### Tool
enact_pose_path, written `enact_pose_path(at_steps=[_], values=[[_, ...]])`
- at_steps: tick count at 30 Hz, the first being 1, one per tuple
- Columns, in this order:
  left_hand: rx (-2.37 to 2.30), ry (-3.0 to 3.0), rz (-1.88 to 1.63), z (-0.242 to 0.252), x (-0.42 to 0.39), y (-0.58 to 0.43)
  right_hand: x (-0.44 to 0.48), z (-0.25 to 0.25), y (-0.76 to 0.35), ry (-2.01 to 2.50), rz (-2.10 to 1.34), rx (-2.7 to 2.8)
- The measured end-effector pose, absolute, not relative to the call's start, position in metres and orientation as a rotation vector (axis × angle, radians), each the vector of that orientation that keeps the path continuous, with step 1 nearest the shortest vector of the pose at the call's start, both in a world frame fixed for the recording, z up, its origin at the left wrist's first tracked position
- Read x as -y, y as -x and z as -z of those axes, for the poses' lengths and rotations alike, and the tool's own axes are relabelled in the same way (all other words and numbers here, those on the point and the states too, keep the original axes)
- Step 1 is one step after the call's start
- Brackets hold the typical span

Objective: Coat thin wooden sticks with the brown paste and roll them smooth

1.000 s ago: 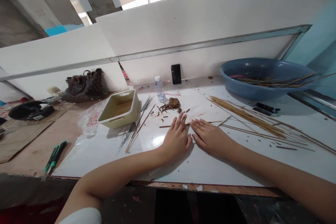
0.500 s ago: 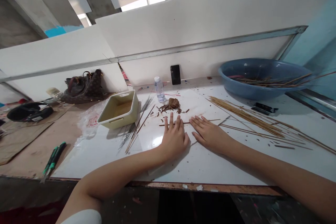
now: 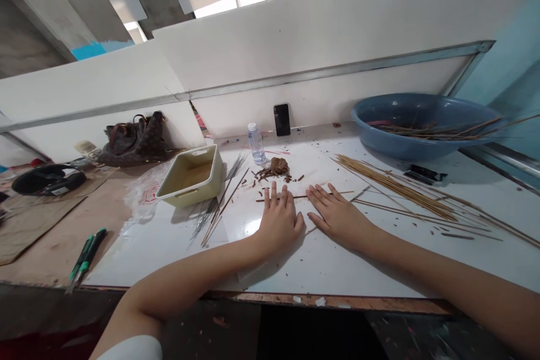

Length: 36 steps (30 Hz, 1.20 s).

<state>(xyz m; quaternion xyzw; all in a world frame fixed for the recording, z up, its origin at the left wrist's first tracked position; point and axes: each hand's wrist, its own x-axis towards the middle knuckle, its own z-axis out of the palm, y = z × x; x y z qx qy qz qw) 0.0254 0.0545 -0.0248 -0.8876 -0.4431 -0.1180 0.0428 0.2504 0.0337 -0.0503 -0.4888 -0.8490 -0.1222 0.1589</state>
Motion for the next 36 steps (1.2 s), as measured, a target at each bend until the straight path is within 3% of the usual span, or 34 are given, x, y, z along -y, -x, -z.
enact_pose_path(at_steps=[29, 36], values=[[1.254, 2.687, 0.397, 0.025, -0.050, -0.025, -0.031, 0.042, -0.253, 1.361, 0.355, 2.401], [1.375, 2.637, 0.238, 0.017, -0.053, -0.027, -0.036, 0.049, -0.255, 1.408, 0.421, 2.387]])
